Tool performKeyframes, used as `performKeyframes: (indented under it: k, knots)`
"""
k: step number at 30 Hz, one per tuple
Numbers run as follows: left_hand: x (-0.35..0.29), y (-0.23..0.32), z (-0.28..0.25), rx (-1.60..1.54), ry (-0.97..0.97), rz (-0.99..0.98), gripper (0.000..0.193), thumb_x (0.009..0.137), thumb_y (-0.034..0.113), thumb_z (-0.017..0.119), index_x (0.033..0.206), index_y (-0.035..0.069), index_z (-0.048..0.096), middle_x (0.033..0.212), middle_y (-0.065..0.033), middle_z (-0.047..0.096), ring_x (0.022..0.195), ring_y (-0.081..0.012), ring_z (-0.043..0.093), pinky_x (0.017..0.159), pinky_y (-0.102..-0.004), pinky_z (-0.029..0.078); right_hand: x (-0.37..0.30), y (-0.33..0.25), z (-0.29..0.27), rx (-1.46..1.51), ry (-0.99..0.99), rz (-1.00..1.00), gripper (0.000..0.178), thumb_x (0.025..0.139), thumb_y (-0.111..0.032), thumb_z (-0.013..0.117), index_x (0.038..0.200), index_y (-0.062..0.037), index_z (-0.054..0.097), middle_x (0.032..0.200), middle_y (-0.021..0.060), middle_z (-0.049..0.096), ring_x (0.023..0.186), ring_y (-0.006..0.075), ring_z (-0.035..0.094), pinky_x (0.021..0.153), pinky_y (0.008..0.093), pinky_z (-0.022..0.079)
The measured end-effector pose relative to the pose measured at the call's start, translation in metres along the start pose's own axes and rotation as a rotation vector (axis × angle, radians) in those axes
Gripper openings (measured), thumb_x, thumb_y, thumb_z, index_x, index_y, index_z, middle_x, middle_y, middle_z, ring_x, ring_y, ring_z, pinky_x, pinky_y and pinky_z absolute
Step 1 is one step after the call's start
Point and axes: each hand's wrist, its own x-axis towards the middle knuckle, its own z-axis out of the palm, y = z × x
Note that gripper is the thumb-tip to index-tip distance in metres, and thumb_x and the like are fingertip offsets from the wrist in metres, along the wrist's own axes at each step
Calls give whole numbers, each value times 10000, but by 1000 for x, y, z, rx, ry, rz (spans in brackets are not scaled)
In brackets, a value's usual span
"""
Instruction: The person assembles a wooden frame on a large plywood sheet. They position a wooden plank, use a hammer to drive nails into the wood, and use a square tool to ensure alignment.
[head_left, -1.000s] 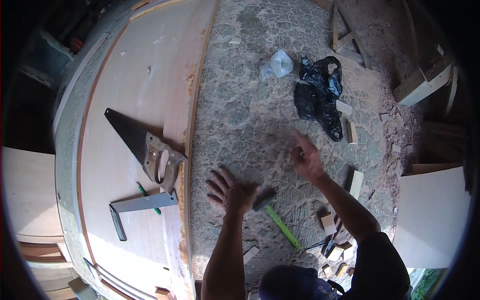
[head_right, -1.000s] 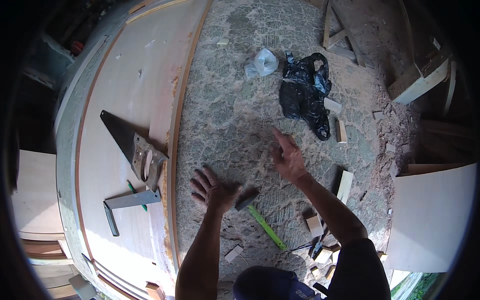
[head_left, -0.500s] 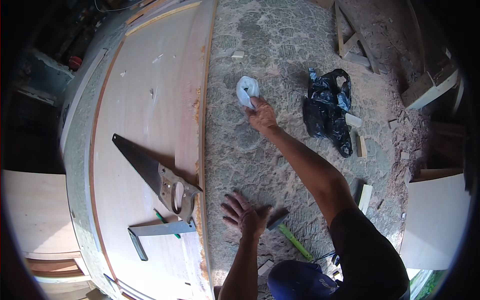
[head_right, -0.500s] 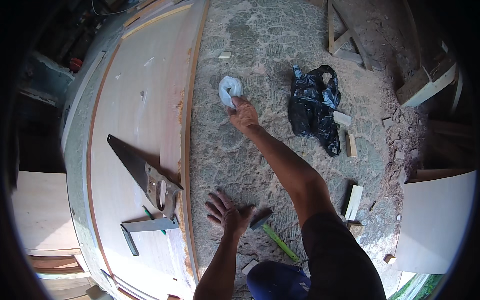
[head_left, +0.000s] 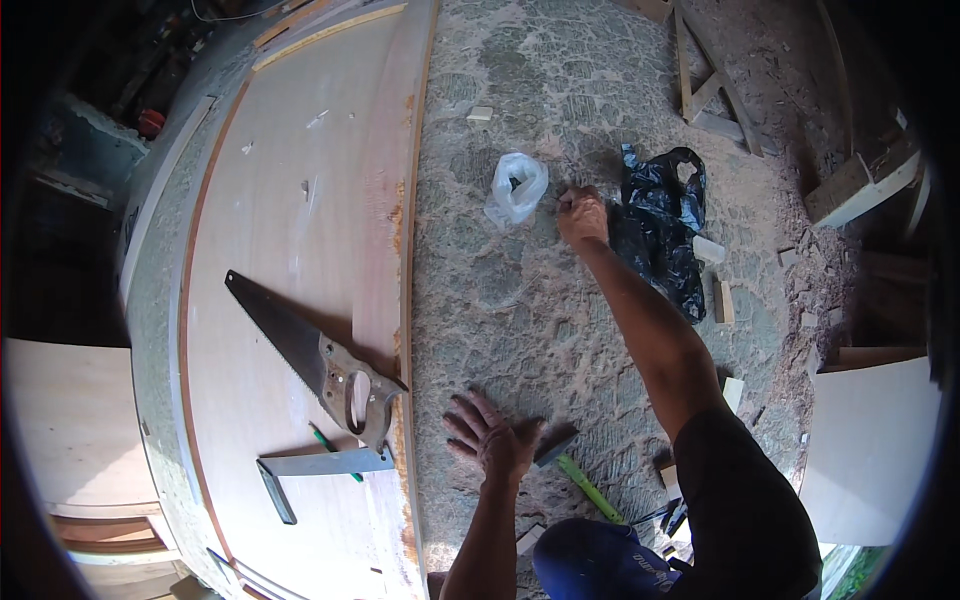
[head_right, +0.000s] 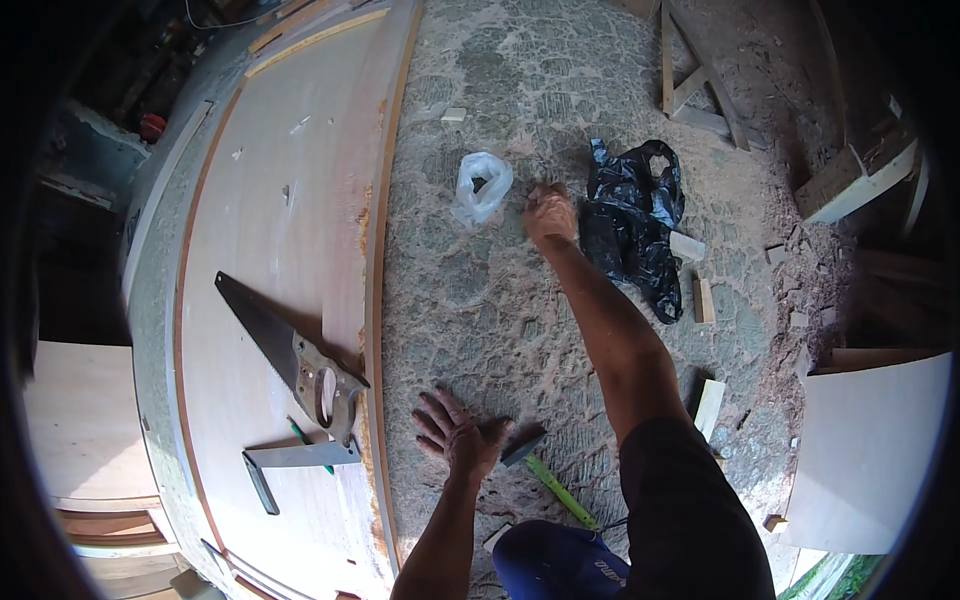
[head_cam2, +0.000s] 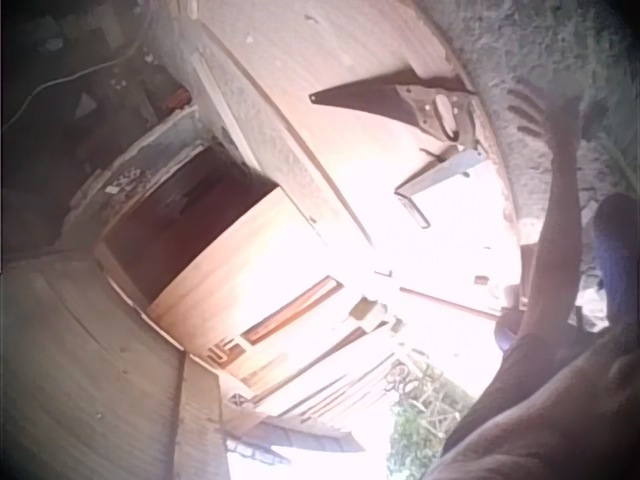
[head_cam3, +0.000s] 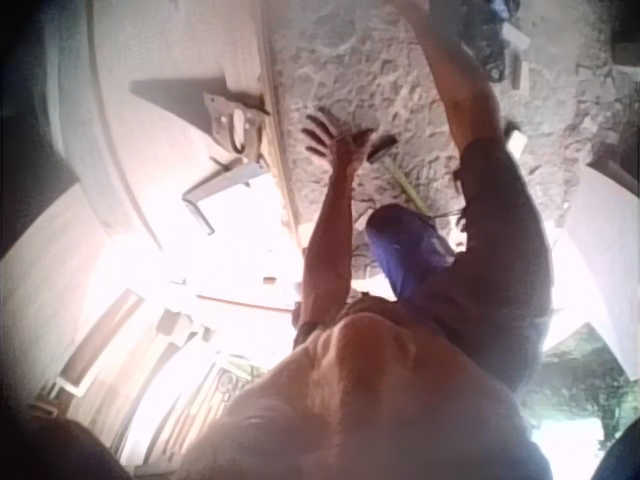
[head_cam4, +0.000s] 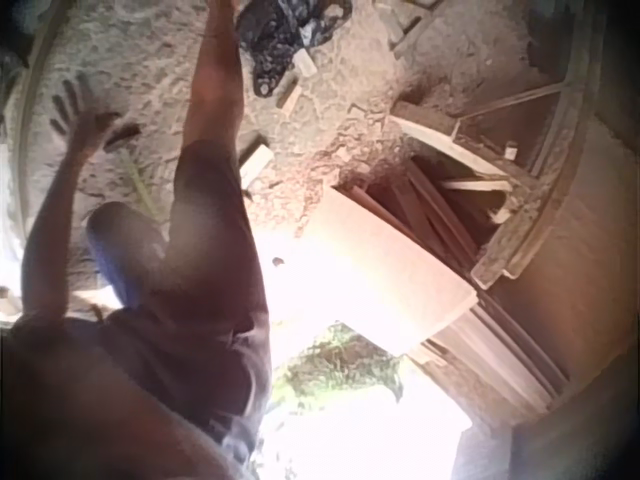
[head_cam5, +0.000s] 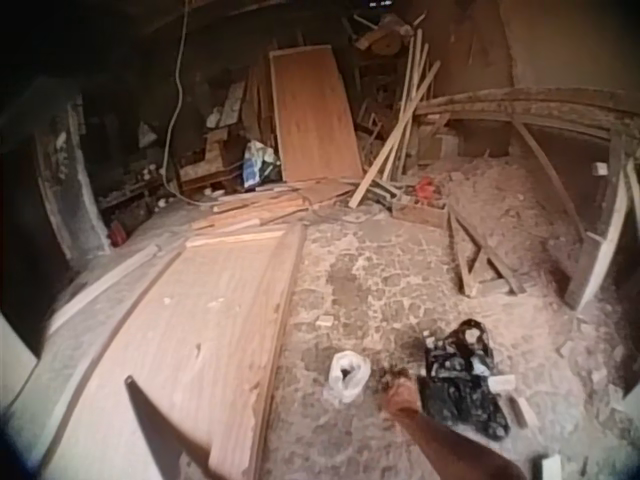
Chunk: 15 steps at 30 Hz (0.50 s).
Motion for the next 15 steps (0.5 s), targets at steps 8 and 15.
performKeyframes:
  k: [8, 15]
  knots:
    - [-4, 0, 1, -23, 48, 60, 1370, 709, 667, 788, 1617, 109, -72, 1661, -269, -124, 1496, -542, -157, 1113, -762, -55, 67, 49, 3, 165, 434, -26, 243, 923, -267, 619, 1156, -205, 643, 1087, 163, 680, 971, 376, 661, 881, 457, 525]
    - [-3, -4, 0, -3, 62, 39, 1384, 698, 671, 793, 1615, 97, -71, 1658, -279, -119, 1493, -551, -153, 1105, -772, -52, 101, 75, 59, -266, 323, -39, 231, 922, -361, 580, 996, -197, 725, 1027, 109, 709, 981, 290, 686, 866, 392, 539]
